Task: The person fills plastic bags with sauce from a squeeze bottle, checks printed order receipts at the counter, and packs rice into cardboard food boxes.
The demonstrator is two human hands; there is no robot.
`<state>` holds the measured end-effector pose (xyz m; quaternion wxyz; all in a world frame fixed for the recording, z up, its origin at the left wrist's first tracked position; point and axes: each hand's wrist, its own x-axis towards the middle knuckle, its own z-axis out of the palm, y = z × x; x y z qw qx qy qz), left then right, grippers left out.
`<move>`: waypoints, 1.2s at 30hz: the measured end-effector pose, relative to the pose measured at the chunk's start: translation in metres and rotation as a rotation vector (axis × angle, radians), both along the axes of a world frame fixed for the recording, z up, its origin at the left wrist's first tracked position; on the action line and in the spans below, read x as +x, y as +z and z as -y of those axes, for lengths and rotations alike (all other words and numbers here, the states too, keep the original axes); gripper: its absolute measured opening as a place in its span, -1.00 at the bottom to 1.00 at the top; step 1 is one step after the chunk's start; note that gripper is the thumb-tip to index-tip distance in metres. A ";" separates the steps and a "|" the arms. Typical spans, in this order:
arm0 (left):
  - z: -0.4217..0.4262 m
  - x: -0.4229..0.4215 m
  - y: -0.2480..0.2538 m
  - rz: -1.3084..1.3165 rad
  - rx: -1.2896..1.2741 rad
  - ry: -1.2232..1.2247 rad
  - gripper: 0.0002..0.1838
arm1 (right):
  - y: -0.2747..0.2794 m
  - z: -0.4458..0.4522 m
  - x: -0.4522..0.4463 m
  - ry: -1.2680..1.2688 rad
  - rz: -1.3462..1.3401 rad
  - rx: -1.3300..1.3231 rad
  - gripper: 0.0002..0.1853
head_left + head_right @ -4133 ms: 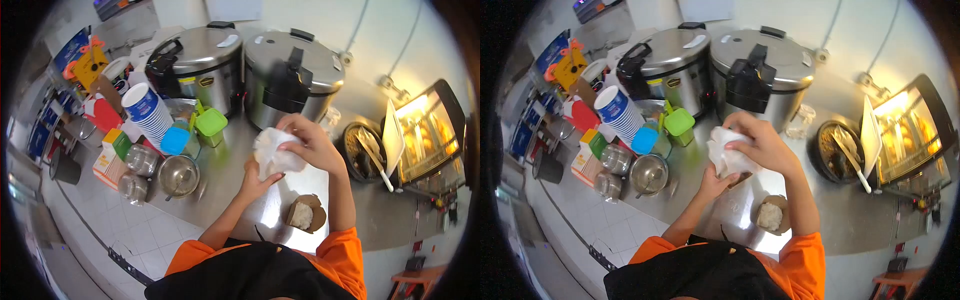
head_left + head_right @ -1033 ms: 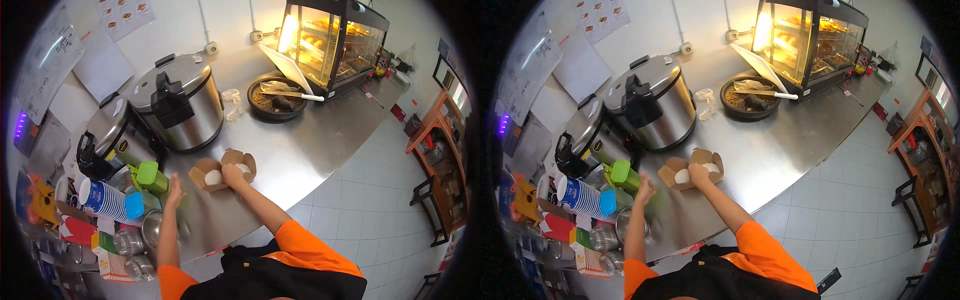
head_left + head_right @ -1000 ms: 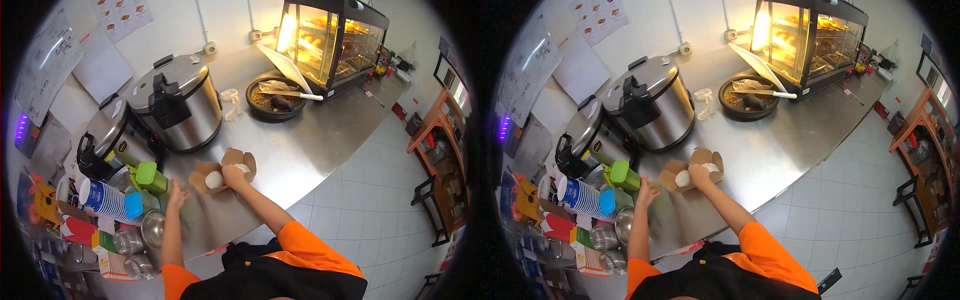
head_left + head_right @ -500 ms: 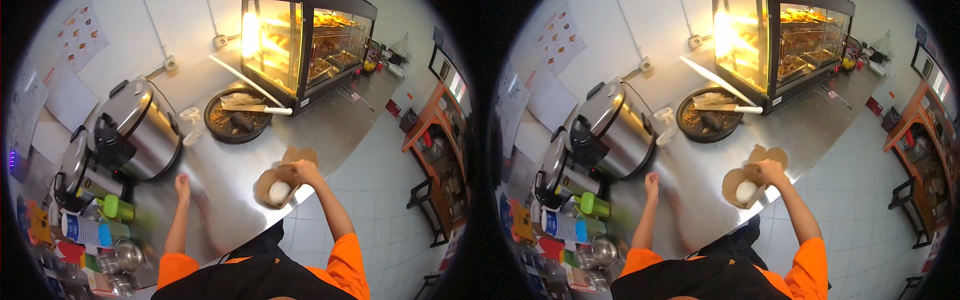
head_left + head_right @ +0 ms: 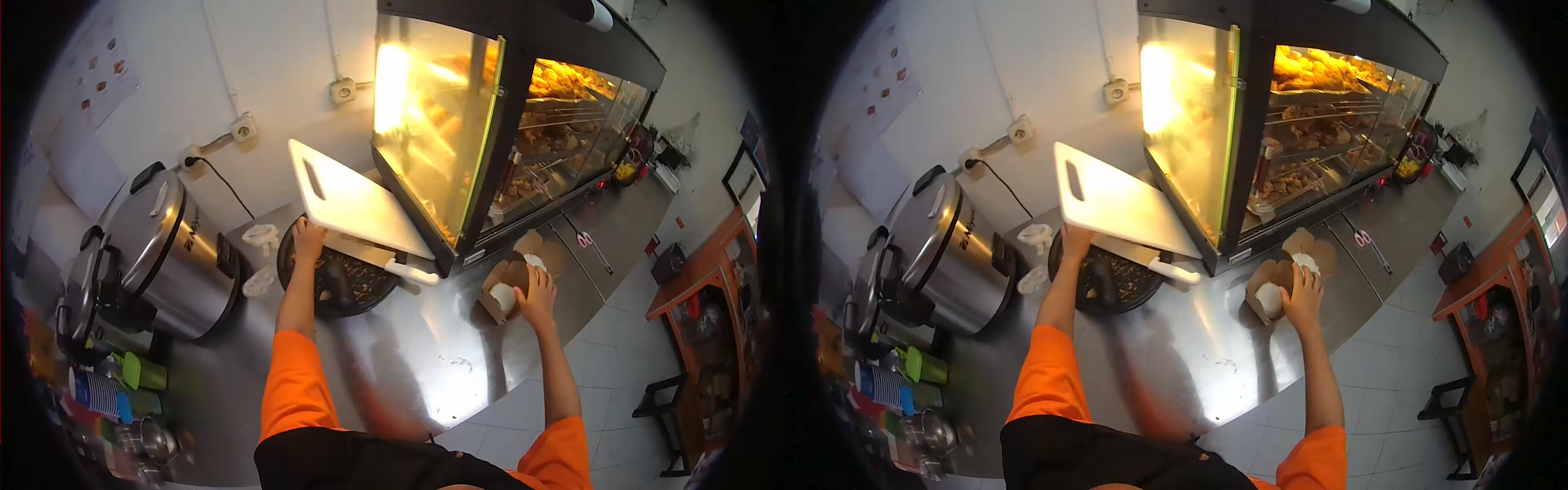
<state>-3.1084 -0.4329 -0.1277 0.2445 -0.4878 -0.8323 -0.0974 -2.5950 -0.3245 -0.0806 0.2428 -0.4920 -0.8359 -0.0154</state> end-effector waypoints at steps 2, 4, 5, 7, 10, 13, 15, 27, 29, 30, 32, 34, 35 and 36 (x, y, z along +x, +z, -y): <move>0.001 0.006 0.003 -0.093 0.121 -0.027 -0.78 | 0.009 0.026 0.011 0.134 -0.113 0.111 -0.50; 0.021 0.051 0.041 0.039 0.114 -0.020 -0.82 | -0.026 0.055 0.031 0.280 -0.324 -0.018 -0.62; 0.037 0.089 0.065 0.111 0.167 -0.061 -0.85 | -0.025 0.087 0.031 0.274 -0.497 -0.314 -0.74; 0.067 0.152 0.075 0.095 0.204 -0.080 -0.84 | -0.023 0.141 0.025 0.435 -0.720 -0.687 -0.85; 0.091 0.267 0.087 0.464 0.238 -0.215 -0.86 | -0.013 0.185 0.011 0.737 -0.640 -0.446 -0.68; 0.082 0.386 0.107 0.913 -0.002 -0.346 -0.87 | -0.006 0.182 0.013 0.745 -0.749 -0.362 -0.72; 0.057 0.442 0.107 0.941 -0.019 -0.489 -0.88 | -0.008 0.155 0.044 0.681 -0.777 -0.162 -0.71; -0.103 0.804 0.113 0.469 -0.486 -1.462 -0.63 | 0.030 -0.006 0.343 0.208 -0.890 -0.281 -0.50; -0.120 0.847 0.137 0.390 -0.351 -1.657 -0.64 | 0.047 -0.031 0.400 0.076 -1.096 -0.291 -0.45; -0.128 0.867 0.144 0.377 -0.165 -1.762 -0.63 | 0.053 -0.043 0.431 0.038 -1.214 -0.298 -0.43; -0.146 0.905 0.131 0.430 0.153 -1.841 -0.59 | 0.043 -0.071 0.492 0.091 -1.463 -0.310 -0.41; -0.170 0.948 0.116 0.659 0.284 -1.749 -0.60 | 0.018 -0.101 0.555 0.246 -1.723 -0.303 -0.42; -0.187 0.972 0.111 0.769 0.350 -1.696 -0.60 | 0.010 -0.114 0.580 0.283 -1.839 -0.275 -0.43; -0.205 0.995 0.108 0.938 0.246 -1.631 -0.61 | 0.008 -0.126 0.601 0.327 -1.954 -0.241 -0.44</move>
